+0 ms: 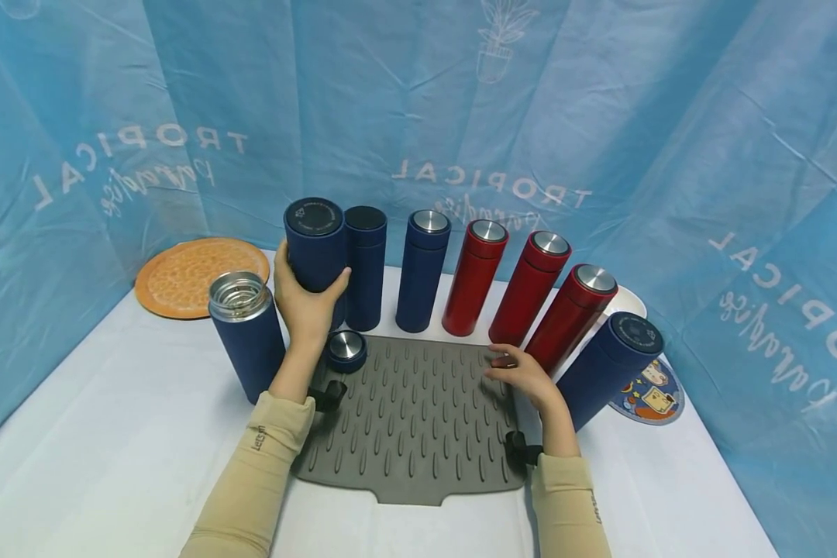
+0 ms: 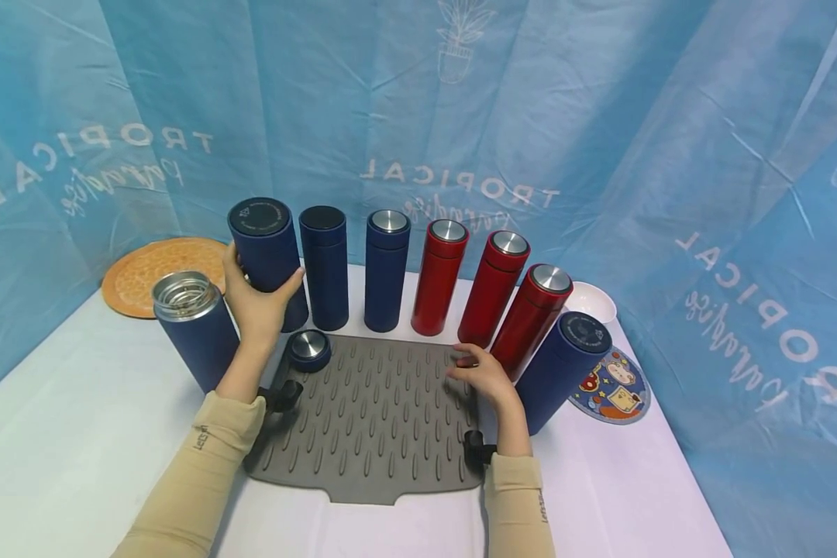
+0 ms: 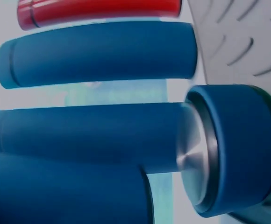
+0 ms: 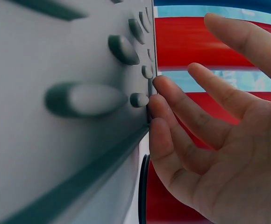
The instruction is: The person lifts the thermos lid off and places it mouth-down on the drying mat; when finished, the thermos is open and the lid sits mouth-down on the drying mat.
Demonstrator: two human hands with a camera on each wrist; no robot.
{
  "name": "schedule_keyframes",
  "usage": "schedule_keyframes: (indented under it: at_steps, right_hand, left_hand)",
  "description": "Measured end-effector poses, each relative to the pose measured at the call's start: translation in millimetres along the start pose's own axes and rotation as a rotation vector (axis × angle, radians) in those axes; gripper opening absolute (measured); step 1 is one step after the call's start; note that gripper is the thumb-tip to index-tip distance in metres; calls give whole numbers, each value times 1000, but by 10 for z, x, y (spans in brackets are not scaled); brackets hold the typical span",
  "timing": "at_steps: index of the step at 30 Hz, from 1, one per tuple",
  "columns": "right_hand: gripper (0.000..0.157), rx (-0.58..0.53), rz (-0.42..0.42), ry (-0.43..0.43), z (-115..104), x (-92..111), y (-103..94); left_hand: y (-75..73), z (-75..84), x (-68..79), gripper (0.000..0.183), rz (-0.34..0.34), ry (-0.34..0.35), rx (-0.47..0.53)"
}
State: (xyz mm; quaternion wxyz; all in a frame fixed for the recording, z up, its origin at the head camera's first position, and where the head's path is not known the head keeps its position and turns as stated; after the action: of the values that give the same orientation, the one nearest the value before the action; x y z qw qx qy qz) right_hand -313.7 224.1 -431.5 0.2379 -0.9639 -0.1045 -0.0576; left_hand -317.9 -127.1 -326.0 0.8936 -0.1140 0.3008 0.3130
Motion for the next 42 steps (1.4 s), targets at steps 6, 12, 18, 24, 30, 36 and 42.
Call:
schedule_keyframes:
  at_steps: [6, 12, 18, 24, 30, 36, 42]
  right_hand:
    - [54, 1, -5, -16, -27, -4, 16]
    - [53, -17, -16, -17, -61, -11, 25]
    - [52, -2, 2, -32, -71, -8, 21]
    - [51, 11, 20, -44, -107, 6, 50]
    - [50, 16, 53, -84, -243, 39, 48]
    - [46, 5, 106, -146, -496, 147, 27]
    - [40, -35, 181, -227, -811, 333, 32]
  left_hand:
    - [-48, 158, 87, 84, -177, -5, 97]
    - [-35, 284, 216, 87, -331, 9, 188]
    - [-30, 399, 308, 89, -390, 72, 159]
    - [-8, 459, 376, 90, -433, 142, 120]
    - [55, 454, 450, 91, -498, 128, 29]
    - [124, 528, 531, 89, -533, 221, -25]
    - [204, 583, 619, 89, -562, 388, -63]
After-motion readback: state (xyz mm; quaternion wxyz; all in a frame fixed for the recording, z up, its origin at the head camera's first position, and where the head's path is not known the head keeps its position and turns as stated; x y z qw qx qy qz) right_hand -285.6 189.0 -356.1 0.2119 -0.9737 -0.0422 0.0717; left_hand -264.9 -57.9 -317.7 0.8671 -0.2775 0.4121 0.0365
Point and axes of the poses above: each hand's wrist, its own x-axis away from the middle knuckle, its own y-axis out of the palm, z = x × y, the point moved 6 cm from there along -x, towards the middle knuckle, and after that the axes turned 2 degrees about -x, right-handed, at the moved point
